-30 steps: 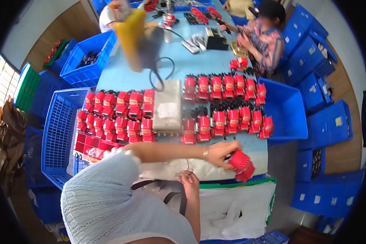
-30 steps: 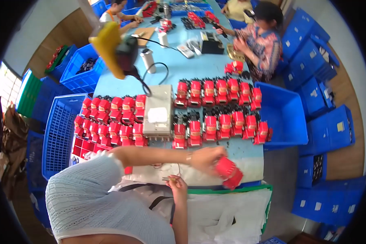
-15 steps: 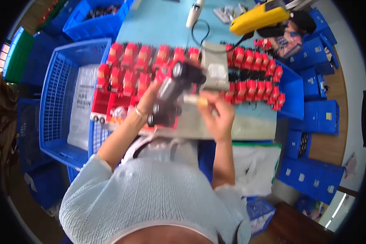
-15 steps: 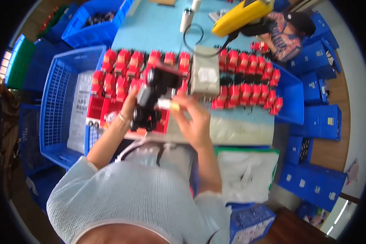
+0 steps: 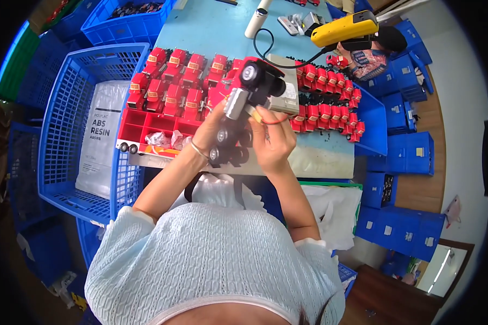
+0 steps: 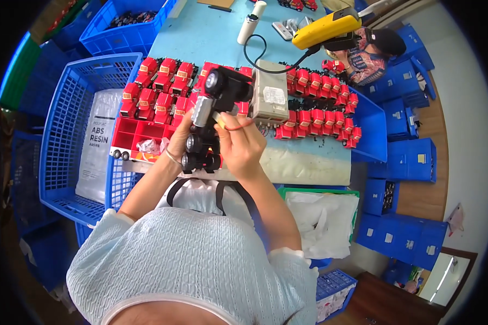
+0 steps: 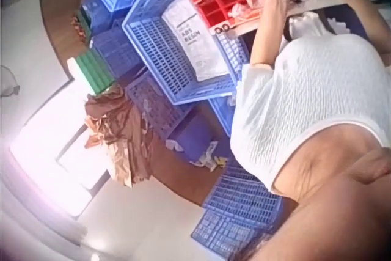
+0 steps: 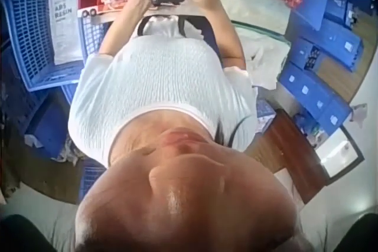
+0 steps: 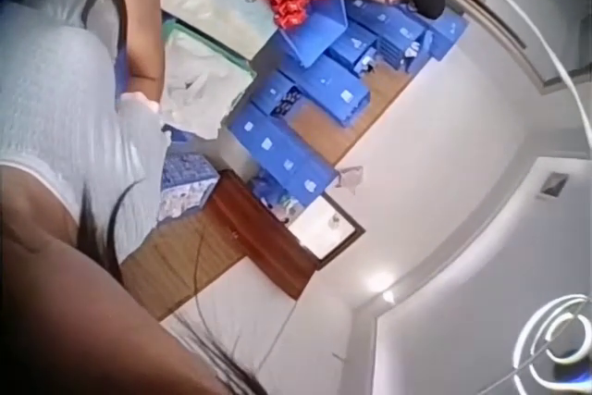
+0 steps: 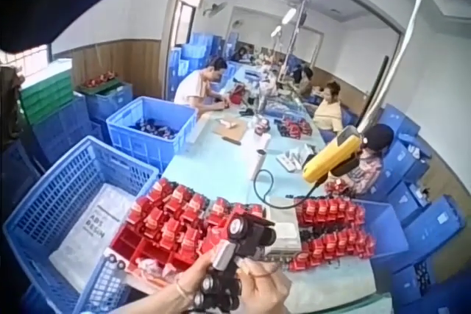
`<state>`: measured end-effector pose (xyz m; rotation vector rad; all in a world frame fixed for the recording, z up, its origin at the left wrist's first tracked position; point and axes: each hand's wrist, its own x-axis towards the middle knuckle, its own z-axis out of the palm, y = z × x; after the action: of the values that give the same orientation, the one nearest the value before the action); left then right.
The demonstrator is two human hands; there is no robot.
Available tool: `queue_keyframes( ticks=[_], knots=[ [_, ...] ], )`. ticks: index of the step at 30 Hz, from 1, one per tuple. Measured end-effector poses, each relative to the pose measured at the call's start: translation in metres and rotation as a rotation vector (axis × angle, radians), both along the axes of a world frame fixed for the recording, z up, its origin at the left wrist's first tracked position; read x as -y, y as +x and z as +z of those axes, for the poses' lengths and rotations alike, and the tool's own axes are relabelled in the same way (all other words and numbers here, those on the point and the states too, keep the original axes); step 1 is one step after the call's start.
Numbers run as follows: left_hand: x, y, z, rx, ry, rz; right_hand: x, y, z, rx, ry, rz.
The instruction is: Assembling and organizing toy trucks on a production line.
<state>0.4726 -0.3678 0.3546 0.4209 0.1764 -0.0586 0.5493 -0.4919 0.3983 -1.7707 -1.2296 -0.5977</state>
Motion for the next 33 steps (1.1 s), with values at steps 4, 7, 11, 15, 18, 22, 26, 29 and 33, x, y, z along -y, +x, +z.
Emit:
queue_keyframes(
  ticks=[4, 7, 11, 15, 18, 22, 26, 29, 33],
  knots=[
    [0.033, 0.021, 0.012, -0.024, 0.105, 0.106, 0.032, 0.006, -0.008, -0.08, 0.1, -0.038],
    [0.047, 0.029, 0.007, 0.028, 0.144, 0.135, 0.055, 0.012, -0.007, -0.157, 0.163, -0.048],
    [0.057, 0.032, 0.0, 0.111, 0.143, 0.163, 0.093, 0.005, 0.0, -0.442, 0.125, -0.035],
    [0.065, 0.031, -0.009, 0.209, 0.337, 0.295, 0.143, 0.015, 0.006, -0.418, -0.287, 0.093],
    [0.073, 0.033, -0.004, 0.25, 0.444, 0.349, 0.16, 0.011, 0.036, -0.271, -0.381, 0.3],
    [0.081, 0.035, -0.004, 0.224, 0.463, 0.32, 0.145, 0.005, 0.063, 0.118, -0.533, 0.487],
    [0.083, 0.047, -0.024, 0.149, 0.302, 0.133, 0.102, 0.014, 0.033, 0.507, -0.579, 0.34],
    [0.088, 0.051, -0.044, 0.11, -0.045, -0.081, 0.092, 0.035, -0.014, 0.777, -0.747, 0.34],
    [0.096, 0.053, -0.078, -0.13, 0.207, -0.095, 0.083, 0.047, -0.05, 0.718, -1.134, 0.583]
  ],
)
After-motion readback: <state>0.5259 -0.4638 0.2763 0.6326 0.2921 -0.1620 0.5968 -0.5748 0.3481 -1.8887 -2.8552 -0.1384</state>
